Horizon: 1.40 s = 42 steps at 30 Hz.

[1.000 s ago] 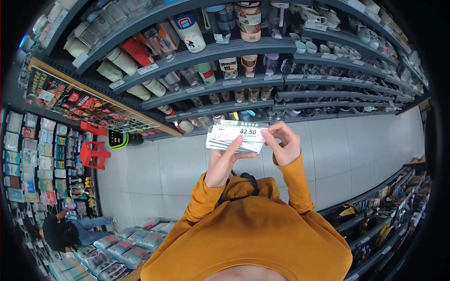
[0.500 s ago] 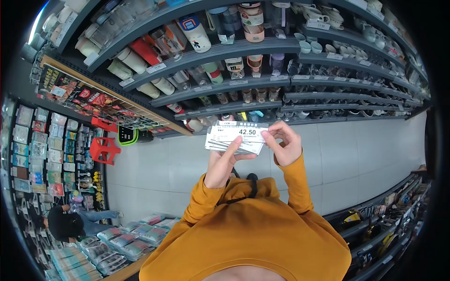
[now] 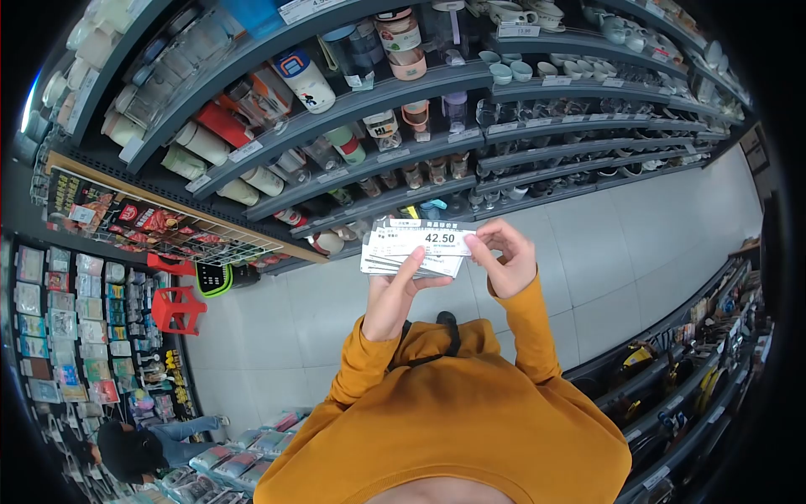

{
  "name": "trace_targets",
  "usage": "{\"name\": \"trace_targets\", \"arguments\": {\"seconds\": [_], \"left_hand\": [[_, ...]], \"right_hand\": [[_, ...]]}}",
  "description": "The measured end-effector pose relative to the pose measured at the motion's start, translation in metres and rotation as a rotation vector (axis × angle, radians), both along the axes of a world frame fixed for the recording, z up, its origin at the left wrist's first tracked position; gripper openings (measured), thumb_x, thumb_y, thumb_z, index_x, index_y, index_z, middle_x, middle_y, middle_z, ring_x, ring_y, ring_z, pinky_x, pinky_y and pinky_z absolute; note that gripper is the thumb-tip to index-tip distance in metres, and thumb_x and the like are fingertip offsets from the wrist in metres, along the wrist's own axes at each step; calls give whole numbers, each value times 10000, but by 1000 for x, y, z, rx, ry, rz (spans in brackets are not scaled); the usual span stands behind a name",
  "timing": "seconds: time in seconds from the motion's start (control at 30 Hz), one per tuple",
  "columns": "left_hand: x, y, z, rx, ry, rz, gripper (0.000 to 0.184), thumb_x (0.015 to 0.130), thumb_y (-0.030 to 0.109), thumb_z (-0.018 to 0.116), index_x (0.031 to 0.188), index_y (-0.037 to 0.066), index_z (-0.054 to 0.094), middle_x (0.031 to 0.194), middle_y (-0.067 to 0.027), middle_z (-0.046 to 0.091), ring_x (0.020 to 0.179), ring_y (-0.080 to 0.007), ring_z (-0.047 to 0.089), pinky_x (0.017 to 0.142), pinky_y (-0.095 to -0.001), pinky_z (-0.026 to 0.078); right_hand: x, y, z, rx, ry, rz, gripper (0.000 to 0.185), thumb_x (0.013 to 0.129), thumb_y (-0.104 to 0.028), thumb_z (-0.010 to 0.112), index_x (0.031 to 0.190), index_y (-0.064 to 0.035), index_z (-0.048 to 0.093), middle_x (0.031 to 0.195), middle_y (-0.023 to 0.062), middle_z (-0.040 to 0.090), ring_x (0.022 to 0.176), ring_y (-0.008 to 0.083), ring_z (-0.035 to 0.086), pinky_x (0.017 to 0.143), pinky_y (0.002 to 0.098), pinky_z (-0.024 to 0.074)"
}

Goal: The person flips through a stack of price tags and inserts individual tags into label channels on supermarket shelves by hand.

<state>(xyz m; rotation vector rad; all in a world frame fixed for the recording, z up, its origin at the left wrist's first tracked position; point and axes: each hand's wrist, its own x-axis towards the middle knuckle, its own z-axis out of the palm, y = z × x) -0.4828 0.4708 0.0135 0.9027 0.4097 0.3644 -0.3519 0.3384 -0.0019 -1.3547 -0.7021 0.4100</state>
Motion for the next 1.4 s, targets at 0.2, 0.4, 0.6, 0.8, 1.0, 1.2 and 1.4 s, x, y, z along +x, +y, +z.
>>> {"name": "trace_targets", "arguments": {"seconds": [0.2,0.4,0.6,0.8,1.0,1.2,1.4], "left_hand": [[-5,-3,-1,-13,-27,9,325,974,108,514,1275,-2,459,1165,-119,597,997,-237,643,759,-392,601],[-12,-5,-5,-18,-11,33,282,978,106,507,1236,-7,499,1154,-121,603,981,-236,645,763,-396,597],[-17,-7,-7,-20,-42,26,315,981,109,501,1274,-4,481,1173,-115,599,1003,-234,635,799,-402,582],[-21,-12,3,-66,-78,46,391,988,128,482,1362,32,418,1230,-112,573,1063,-224,607,870,-408,544],[-20,-12,-12,-153,-77,24,347,986,126,478,1317,25,456,1210,-116,588,1064,-237,610,871,-416,537],[-12,-15,-20,-248,-61,-112,293,988,161,469,1235,9,509,1180,-124,611,1067,-254,612,889,-441,526],[-6,-15,-11,-422,-195,-89,593,986,509,332,1319,30,437,1329,-175,501,1174,-304,543,933,-459,504]], "right_hand": [[-5,0,-4,-22,27,-1,104,876,-61,665,903,20,607,813,60,676,714,95,640,652,217,482],[-10,2,-6,-25,55,19,98,880,-59,659,895,14,595,802,56,661,699,95,626,631,219,478],[-13,4,-7,-13,57,52,102,877,-53,661,920,18,602,798,61,670,706,98,638,639,218,484],[-21,5,-7,-30,52,82,106,880,-36,648,948,21,590,789,51,648,688,86,600,622,221,464],[-23,-1,-5,-9,64,15,210,868,-31,661,1063,18,601,720,15,607,651,62,566,614,212,446],[-21,-9,-4,-11,56,-16,261,864,-15,654,1119,4,602,664,-23,530,617,27,493,593,191,416],[-23,-10,-5,-36,32,-22,259,859,-1,644,1115,3,603,650,-33,518,611,22,483,597,188,417]]}}
